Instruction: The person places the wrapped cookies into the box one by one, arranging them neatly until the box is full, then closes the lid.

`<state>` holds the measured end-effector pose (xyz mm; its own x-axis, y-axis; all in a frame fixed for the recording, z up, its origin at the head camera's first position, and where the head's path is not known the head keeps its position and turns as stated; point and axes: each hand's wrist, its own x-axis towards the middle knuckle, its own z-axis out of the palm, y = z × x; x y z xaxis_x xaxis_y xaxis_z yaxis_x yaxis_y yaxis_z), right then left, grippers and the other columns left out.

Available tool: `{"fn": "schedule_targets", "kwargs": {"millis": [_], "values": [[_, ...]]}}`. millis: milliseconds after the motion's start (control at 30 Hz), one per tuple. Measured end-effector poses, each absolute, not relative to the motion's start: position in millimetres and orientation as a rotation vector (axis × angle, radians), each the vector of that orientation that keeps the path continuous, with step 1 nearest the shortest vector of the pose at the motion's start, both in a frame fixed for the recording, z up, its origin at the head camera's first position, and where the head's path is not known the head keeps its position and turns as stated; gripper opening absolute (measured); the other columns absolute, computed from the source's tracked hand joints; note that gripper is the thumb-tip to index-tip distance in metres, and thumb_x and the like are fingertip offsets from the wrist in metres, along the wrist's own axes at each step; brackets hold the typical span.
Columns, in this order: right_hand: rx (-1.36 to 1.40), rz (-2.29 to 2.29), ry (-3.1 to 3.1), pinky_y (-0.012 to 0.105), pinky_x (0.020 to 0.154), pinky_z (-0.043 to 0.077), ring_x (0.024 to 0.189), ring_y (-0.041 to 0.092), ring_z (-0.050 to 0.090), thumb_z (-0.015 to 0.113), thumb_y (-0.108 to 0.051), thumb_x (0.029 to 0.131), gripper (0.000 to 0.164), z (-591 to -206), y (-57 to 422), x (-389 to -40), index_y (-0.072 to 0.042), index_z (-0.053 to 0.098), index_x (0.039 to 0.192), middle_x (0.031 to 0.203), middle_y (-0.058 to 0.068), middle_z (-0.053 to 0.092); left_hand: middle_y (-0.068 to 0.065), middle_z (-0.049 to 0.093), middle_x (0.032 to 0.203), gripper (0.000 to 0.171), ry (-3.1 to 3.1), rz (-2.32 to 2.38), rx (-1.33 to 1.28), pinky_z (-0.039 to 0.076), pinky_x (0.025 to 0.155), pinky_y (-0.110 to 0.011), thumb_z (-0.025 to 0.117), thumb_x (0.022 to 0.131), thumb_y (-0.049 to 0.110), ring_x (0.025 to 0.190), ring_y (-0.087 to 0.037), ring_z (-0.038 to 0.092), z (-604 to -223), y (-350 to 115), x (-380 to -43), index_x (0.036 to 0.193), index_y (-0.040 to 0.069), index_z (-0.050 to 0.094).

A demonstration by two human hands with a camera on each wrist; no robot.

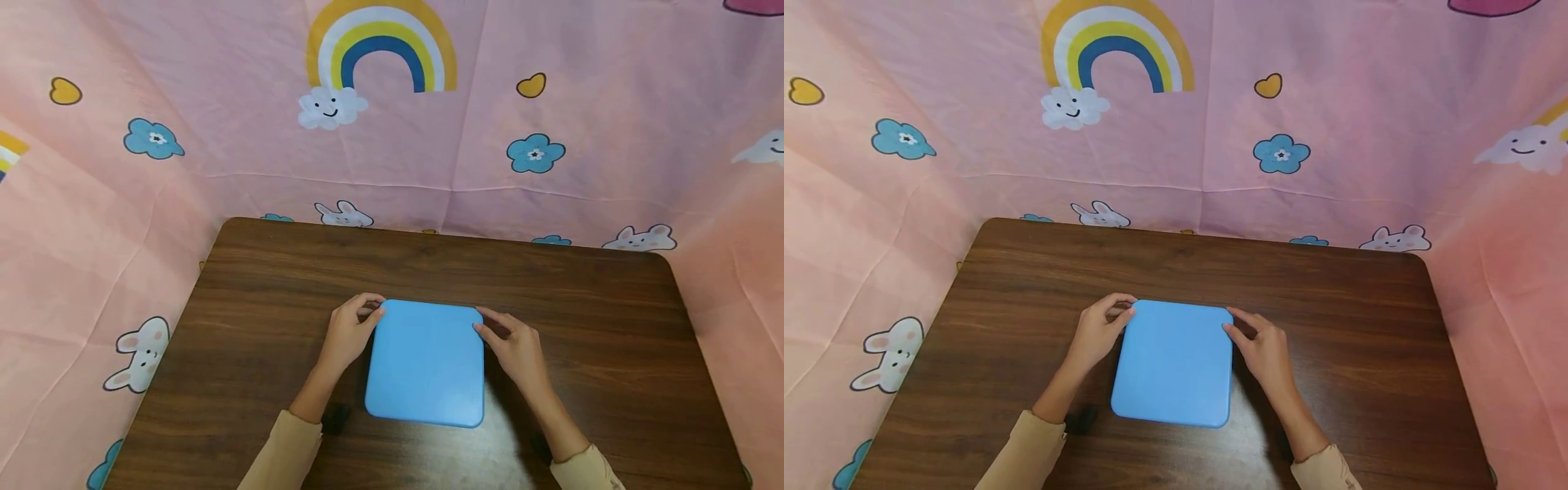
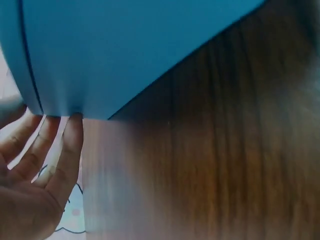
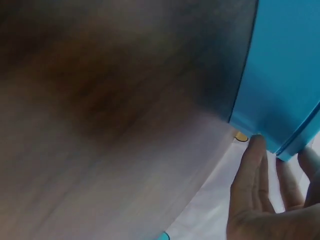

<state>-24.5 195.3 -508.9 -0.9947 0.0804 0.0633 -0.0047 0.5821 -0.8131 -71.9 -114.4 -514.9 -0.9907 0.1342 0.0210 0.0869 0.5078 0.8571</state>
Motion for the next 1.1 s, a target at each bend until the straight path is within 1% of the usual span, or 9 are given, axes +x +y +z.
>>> {"fn": "schedule_targets", "kwargs": {"millis": [33, 100, 233, 367, 533, 733, 900, 1000, 1100], "values": [[-0.118, 1.419, -2.729, 0.031, 0.060, 0.057, 0.076, 0.016, 0.070, 0.075, -0.037, 0.089, 0.036, -508, 195, -26, -0.023, 0.074, 0.122, 0.108, 0.004, 0.073, 0.001, 0.069, 0.110, 0.018, 2.678, 1.523, 0.176, 0.057, 0.080, -0.041, 0.068, 0.096, 0.024, 0.097, -0.019, 0.070, -515, -113, -73, 0.114, 0.021, 0.071], [-0.206, 1.480, -2.757, 0.028, 0.056, 0.056, 0.069, 0.015, 0.070, 0.075, -0.039, 0.088, 0.037, -504, 196, -28, -0.022, 0.075, 0.121, 0.112, 0.007, 0.073, 0.000, 0.070, 0.107, 0.018, 2.671, 1.520, 0.156, 0.057, 0.079, -0.040, 0.071, 0.094, 0.023, 0.095, -0.019, 0.071, -514, -111, -75, 0.112, 0.020, 0.072], [-0.280, 1.568, -2.783, 0.028, 0.058, 0.058, 0.068, 0.018, 0.071, 0.077, -0.034, 0.088, 0.036, -498, 197, -31, -0.020, 0.075, 0.120, 0.112, 0.010, 0.072, -0.002, 0.071, 0.107, 0.018, 2.658, 1.521, 0.148, 0.057, 0.081, -0.040, 0.072, 0.093, 0.022, 0.093, -0.019, 0.072, -512, -109, -77, 0.111, 0.019, 0.073], [-0.269, 1.606, -2.795, 0.030, 0.064, 0.059, 0.076, 0.019, 0.073, 0.076, -0.031, 0.090, 0.036, -497, 196, -33, -0.016, 0.073, 0.123, 0.109, 0.011, 0.072, -0.004, 0.070, 0.110, 0.020, 2.635, 1.498, 0.150, 0.058, 0.080, -0.041, 0.070, 0.095, 0.023, 0.095, -0.022, 0.071, -510, -109, -79, 0.114, 0.018, 0.074], [-0.238, 1.620, -2.824, 0.032, 0.070, 0.060, 0.088, 0.021, 0.071, 0.071, -0.033, 0.093, 0.040, -501, 197, -34, -0.014, 0.069, 0.128, 0.115, 0.012, 0.069, -0.003, 0.069, 0.111, 0.020, 2.632, 1.457, 0.167, 0.057, 0.081, -0.041, 0.068, 0.096, 0.025, 0.098, -0.022, 0.070, -511, -110, -83, 0.114, 0.018, 0.073], [-0.062, 1.401, -2.889, 0.046, 0.086, 0.053, 0.110, 0.025, 0.064, 0.066, -0.041, 0.095, 0.041, -505, 198, -36, -0.018, 0.068, 0.129, 0.120, 0.005, 0.069, -0.002, 0.068, 0.110, 0.021, 2.686, 1.430, 0.274, 0.056, 0.081, -0.038, 0.066, 0.098, 0.023, 0.098, -0.018, 0.068, -512, -114, -82, 0.116, 0.014, 0.072], [0.072, 1.346, -2.879, 0.051, 0.092, 0.051, 0.116, 0.027, 0.061, 0.063, -0.043, 0.097, 0.046, -506, 203, -32, -0.017, 0.065, 0.134, 0.125, 0.005, 0.066, -0.002, 0.069, 0.110, 0.026, 2.747, 1.379, 0.380, 0.057, 0.079, -0.034, 0.064, 0.099, 0.025, 0.097, -0.016, 0.068, -513, -120, -77, 0.122, 0.013, 0.070], [0.181, 1.264, -2.875, 0.056, 0.098, 0.046, 0.127, 0.031, 0.054, 0.062, -0.041, 0.098, 0.050, -508, 210, -25, -0.017, 0.057, 0.142, 0.138, 0.007, 0.059, -0.001, 0.067, 0.121, 0.033, 2.791, 1.276, 0.470, 0.055, 0.087, -0.039, 0.062, 0.100, 0.031, 0.107, -0.018, 0.065, -514, -127, -73, 0.129, 0.016, 0.067], [0.299, 1.138, -2.890, 0.063, 0.106, 0.035, 0.139, 0.035, 0.040, 0.062, -0.039, 0.099, 0.058, -510, 215, -19, -0.019, 0.046, 0.151, 0.151, 0.008, 0.047, -0.003, 0.058, 0.138, 0.043, 2.824, 1.171, 0.596, 0.047, 0.099, -0.051, 0.060, 0.100, 0.036, 0.126, -0.024, 0.054, -516, -136, -69, 0.139, 0.018, 0.059]]}}
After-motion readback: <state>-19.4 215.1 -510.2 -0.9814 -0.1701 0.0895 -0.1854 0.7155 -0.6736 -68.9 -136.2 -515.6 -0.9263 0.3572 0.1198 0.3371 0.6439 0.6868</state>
